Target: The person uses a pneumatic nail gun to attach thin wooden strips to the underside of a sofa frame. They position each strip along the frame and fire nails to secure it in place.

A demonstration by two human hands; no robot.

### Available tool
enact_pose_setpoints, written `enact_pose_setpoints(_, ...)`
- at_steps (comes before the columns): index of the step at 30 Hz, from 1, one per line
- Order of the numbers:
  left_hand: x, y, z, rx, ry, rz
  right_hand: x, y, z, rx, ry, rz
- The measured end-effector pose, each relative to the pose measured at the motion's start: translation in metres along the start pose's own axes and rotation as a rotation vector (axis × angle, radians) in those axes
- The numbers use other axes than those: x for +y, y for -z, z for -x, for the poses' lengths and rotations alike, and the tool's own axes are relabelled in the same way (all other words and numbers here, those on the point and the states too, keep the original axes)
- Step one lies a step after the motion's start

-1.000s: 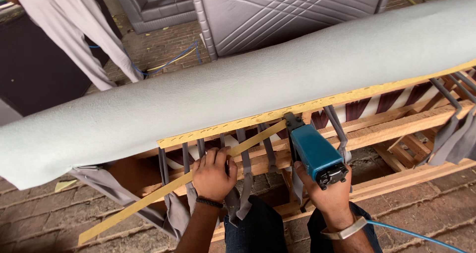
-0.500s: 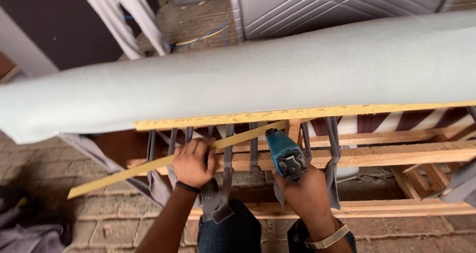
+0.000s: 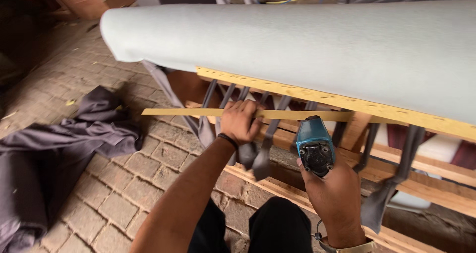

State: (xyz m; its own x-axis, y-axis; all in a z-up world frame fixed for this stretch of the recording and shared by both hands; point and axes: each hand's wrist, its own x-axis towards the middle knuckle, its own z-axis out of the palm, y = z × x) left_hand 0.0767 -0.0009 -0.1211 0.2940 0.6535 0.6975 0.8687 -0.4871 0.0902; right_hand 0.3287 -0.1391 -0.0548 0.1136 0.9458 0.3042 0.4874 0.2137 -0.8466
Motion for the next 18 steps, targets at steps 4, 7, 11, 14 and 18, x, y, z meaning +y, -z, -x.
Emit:
enact_pose_setpoints(4, -0.004, 0.005, 0.007, -0.043, 0.011, 0.006, 0.004, -0.011, -0.002, -0.106, -0.027, -0.009)
enact_pose_setpoints(7, -0.002, 0.01, 0.003, -0.092, -0.011, 0.011, 0.008, -0.015, -0.002, -0.133, -0.112, 0.081)
enact_pose_setpoints(11, -0.002, 0.02, -0.008, -0.378, 0.092, -0.049, 0.012, -0.018, -0.013, -0.189, -0.166, 0.217)
enact_pose_setpoints(14, -0.004, 0.02, -0.007, -0.649, 0.21, -0.077, 0.015, -0.024, -0.023, -0.202, -0.133, 0.258)
enact_pose_setpoints(18, -0.008, 0.018, -0.003, -0.234, 0.001, -0.003, 0.007, -0.026, -0.028, -0.191, -0.174, 0.338)
